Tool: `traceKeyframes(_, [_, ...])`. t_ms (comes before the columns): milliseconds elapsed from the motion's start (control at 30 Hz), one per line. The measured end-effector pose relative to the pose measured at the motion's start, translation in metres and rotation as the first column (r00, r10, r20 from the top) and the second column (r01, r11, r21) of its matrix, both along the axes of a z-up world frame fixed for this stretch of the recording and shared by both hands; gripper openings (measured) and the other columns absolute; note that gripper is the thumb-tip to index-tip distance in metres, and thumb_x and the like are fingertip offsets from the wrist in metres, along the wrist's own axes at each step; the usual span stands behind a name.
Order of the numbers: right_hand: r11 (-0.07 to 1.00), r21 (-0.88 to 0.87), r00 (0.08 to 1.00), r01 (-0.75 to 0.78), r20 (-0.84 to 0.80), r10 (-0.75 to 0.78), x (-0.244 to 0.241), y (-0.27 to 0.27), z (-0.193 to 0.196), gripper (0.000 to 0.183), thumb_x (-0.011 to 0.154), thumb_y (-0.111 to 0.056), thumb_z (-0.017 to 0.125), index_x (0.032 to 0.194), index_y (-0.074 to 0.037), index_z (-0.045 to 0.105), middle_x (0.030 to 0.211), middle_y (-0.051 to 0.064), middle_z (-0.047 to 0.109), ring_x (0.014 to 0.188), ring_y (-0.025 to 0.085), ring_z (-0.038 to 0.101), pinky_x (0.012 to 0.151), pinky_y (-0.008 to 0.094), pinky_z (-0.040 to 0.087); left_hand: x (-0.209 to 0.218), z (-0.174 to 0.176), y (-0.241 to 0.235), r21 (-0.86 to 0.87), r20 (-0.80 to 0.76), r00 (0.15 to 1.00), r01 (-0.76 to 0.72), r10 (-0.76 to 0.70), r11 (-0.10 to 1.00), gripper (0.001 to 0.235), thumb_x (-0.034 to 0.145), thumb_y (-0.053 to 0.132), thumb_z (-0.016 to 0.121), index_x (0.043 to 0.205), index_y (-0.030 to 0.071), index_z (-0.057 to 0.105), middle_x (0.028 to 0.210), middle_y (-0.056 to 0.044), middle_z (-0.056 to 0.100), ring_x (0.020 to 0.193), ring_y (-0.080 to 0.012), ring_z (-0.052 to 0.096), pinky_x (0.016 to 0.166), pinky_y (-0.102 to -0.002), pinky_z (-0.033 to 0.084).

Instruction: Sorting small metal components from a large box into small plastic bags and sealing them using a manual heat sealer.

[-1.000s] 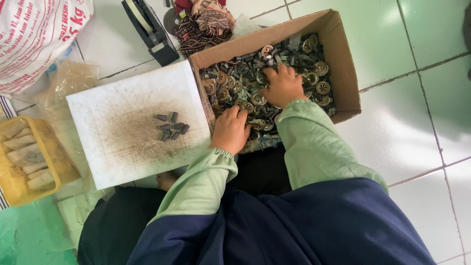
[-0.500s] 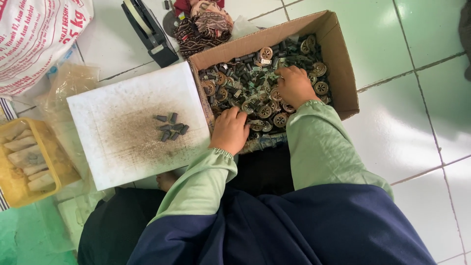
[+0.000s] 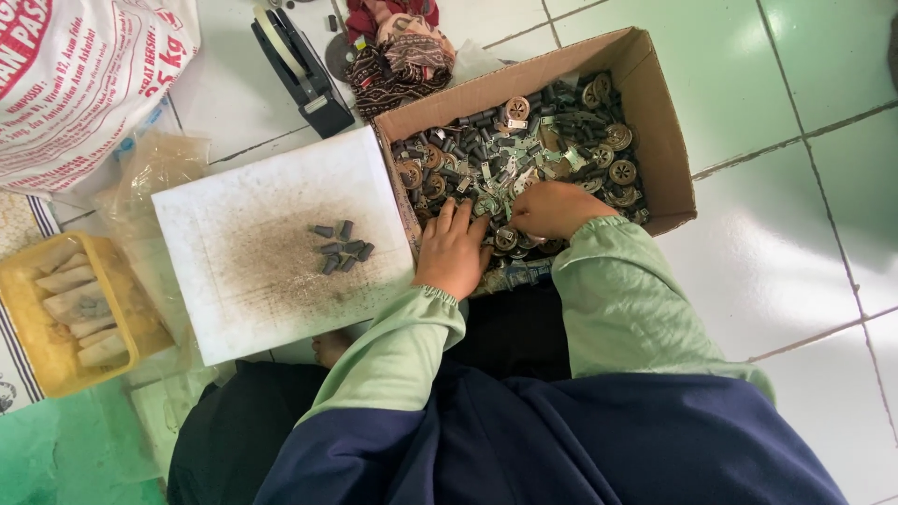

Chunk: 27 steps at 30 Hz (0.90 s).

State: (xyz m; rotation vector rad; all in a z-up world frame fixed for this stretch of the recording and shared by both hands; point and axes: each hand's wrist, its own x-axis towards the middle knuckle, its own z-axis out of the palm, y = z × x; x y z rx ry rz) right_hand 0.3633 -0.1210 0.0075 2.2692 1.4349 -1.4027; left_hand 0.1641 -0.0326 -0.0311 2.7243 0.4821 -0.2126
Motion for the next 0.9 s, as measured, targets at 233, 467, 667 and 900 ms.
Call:
traceKeyframes(233, [0.913,0.375,0.93,0.159,0.255,-0.266,0.042,0.021,-0.121,0.032,0.104,-0.03,0.053,0.128,-0.022,0.072,0.112,0.008,0.071,0.11,0.036,0.069,0.096,0.058,0.054,0.0,-0.017,-0.001,-0.041,-0.046,0.999,0.005,-0.007,0.999,0.042,0.102,0.03,0.06,0.136,0.005,0.059,0.146,-0.025,0.047,0.147,-0.047,0.033,0.109,-0.056,0.036])
traceKeyframes(467, [0.921,0.388,0.904,-0.012,0.398,-0.156,0.03,0.035,-0.121,0.031,0.098,-0.028,0.062,0.127,-0.023,0.073,0.114,0.01,0.062,0.112,0.035,0.067,0.092,0.051,0.056,0.0,-0.023,-0.002,-0.027,-0.076,0.997,0.019,-0.021,0.999,0.041,0.099,0.031,0.063,0.132,0.005,0.061,0.146,-0.025,0.048,0.147,-0.0473,0.032,0.108,-0.055,0.035])
traceKeyframes(667, [0.923,0.384,0.911,-0.023,0.387,-0.139,0.037,0.03,-0.146,0.026,0.096,-0.027,0.065,0.119,-0.02,0.076,0.109,0.008,0.064,0.106,0.033,0.068,0.089,0.049,0.057,0.0,-0.02,-0.001,-0.027,-0.076,0.997,0.01,-0.012,1.0,0.042,0.098,0.029,0.064,0.132,0.005,0.06,0.147,-0.024,0.047,0.147,-0.0472,0.032,0.108,-0.055,0.037])
traceKeyframes(900, [0.933,0.355,0.965,0.058,0.219,-0.144,0.036,0.012,-0.128,0.023,0.091,-0.024,0.071,0.111,-0.013,0.078,0.105,0.014,0.066,0.102,0.039,0.069,0.086,0.054,0.058,0.002,-0.005,-0.002,-0.023,-0.054,0.998,-0.009,0.008,1.0,0.04,0.098,0.024,0.065,0.133,0.006,0.061,0.146,-0.023,0.048,0.146,-0.0456,0.037,0.108,-0.055,0.041])
